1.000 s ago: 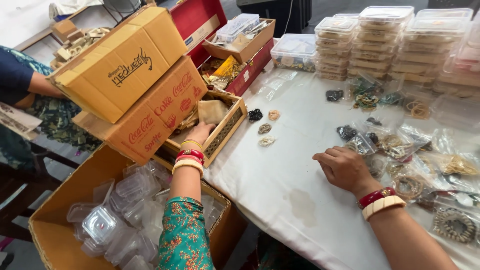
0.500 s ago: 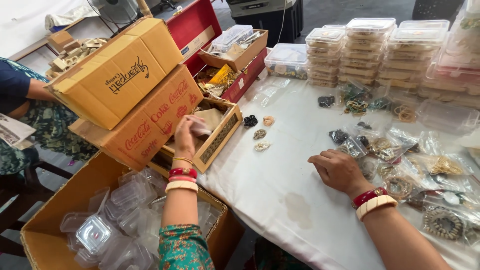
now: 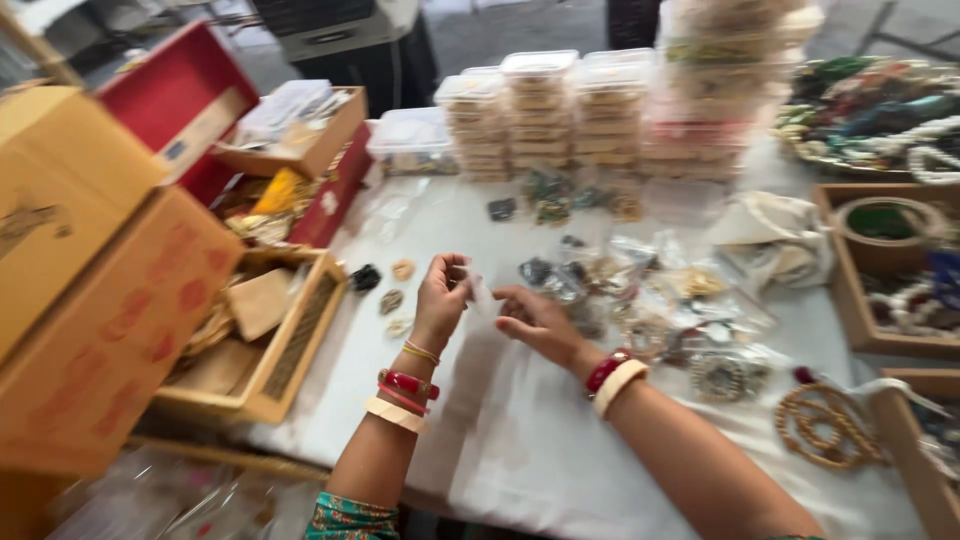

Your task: The person sits at a table covered with jewelry supplies and repeatedly picks up small beaded items, places them into clear plastic bags, and then puts the bags into a wooden box. The camera shakes frequently, obscuring the view.

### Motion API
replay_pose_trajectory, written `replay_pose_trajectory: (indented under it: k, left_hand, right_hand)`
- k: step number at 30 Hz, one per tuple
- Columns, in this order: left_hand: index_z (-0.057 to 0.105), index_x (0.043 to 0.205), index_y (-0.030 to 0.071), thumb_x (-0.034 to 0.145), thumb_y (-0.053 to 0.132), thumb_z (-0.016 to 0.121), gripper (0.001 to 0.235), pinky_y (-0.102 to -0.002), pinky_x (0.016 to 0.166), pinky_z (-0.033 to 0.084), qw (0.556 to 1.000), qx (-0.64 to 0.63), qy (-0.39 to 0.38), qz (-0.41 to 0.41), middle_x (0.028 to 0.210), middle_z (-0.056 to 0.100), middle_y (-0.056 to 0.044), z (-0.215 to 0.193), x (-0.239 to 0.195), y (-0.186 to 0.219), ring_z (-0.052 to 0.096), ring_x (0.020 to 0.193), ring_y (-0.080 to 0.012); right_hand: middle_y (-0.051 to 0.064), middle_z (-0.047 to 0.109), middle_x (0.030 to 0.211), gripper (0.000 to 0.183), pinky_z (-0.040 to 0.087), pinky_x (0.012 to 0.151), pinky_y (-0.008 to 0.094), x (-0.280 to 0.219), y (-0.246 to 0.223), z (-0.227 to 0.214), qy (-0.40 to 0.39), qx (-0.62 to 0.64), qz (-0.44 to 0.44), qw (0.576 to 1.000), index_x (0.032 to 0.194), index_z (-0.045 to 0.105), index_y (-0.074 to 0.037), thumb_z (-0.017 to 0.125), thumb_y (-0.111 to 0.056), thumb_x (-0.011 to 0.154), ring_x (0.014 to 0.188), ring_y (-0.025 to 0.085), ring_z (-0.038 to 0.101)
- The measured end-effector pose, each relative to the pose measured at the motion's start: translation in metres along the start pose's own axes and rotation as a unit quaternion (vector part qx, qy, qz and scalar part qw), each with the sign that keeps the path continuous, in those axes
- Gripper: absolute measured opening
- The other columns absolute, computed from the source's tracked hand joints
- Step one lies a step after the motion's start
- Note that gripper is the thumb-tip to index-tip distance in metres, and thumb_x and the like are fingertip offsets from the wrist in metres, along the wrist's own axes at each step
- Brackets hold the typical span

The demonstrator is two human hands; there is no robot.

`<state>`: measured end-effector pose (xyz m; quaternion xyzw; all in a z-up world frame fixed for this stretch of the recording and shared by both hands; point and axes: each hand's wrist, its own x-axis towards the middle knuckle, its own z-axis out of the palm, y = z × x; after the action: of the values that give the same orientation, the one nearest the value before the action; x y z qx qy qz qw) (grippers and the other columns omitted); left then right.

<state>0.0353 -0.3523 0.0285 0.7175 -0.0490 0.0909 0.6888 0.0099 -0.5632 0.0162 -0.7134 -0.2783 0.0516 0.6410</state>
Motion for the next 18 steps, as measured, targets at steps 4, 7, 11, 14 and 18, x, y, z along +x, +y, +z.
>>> replay_pose_trajectory:
  k: [4, 7, 11, 14, 18]
  left_hand:
    - [0.059, 0.115, 0.006, 0.094, 0.005, 0.068, 0.023, -0.022, 0.066, 0.058, 0.994, 0.075, -0.031, 0.067, 0.091, 0.071, -0.001, 0.035, -0.004, -0.011, 0.069, 0.076, -0.0071]
    - [0.058, 0.118, 0.007, 0.094, 0.006, 0.069, 0.027, -0.023, 0.06, 0.052, 0.999, -0.03, -0.031, 0.01, 0.089, 0.068, -0.001, 0.031, -0.001, -0.034, 0.067, 0.072, -0.0083]
    - [0.06, 0.123, 0.008, 0.095, 0.011, 0.069, 0.03, -0.022, 0.061, 0.049, 0.995, -0.042, -0.052, -0.069, 0.089, 0.069, -0.001, 0.014, -0.012, -0.019, 0.065, 0.072, -0.009]
    - [0.064, 0.119, 0.008, 0.095, 0.016, 0.068, 0.026, -0.021, 0.064, 0.048, 0.986, -0.077, -0.077, -0.129, 0.091, 0.071, 0.0, 0.006, -0.019, 0.0, 0.066, 0.074, -0.0083]
    - [0.074, 0.104, 0.007, 0.096, 0.022, 0.068, 0.018, -0.022, 0.067, 0.047, 0.975, -0.096, -0.108, -0.167, 0.091, 0.074, 0.001, 0.009, -0.022, -0.005, 0.066, 0.078, -0.0078]
  right_hand:
    - [0.0, 0.068, 0.091, 0.035, 0.055, 0.066, 0.026, 0.006, 0.033, -0.003, 0.058, 0.061, 0.048, 0.995, 0.127, 0.065, -0.007, 0.068, -0.023, 0.096, 0.075, 0.008, 0.063]
    - [0.001, 0.068, 0.088, 0.028, 0.051, 0.061, 0.025, 0.009, 0.04, -0.007, 0.095, 0.11, 0.086, 0.986, 0.12, 0.069, -0.004, 0.065, -0.021, 0.099, 0.069, 0.008, 0.061]
    - [0.001, 0.068, 0.086, 0.018, 0.054, 0.059, 0.024, 0.009, 0.036, -0.002, 0.126, 0.106, 0.075, 0.984, 0.111, 0.069, -0.001, 0.065, -0.014, 0.1, 0.066, 0.007, 0.063]
    - [0.001, 0.069, 0.087, 0.016, 0.055, 0.059, 0.025, 0.009, 0.032, 0.001, 0.165, 0.113, 0.062, 0.978, 0.111, 0.068, 0.0, 0.063, -0.01, 0.1, 0.066, 0.007, 0.064]
    - [0.003, 0.069, 0.09, 0.019, 0.056, 0.06, 0.025, 0.005, 0.032, 0.002, 0.196, 0.114, 0.041, 0.973, 0.118, 0.064, 0.001, 0.063, -0.008, 0.101, 0.068, 0.008, 0.065]
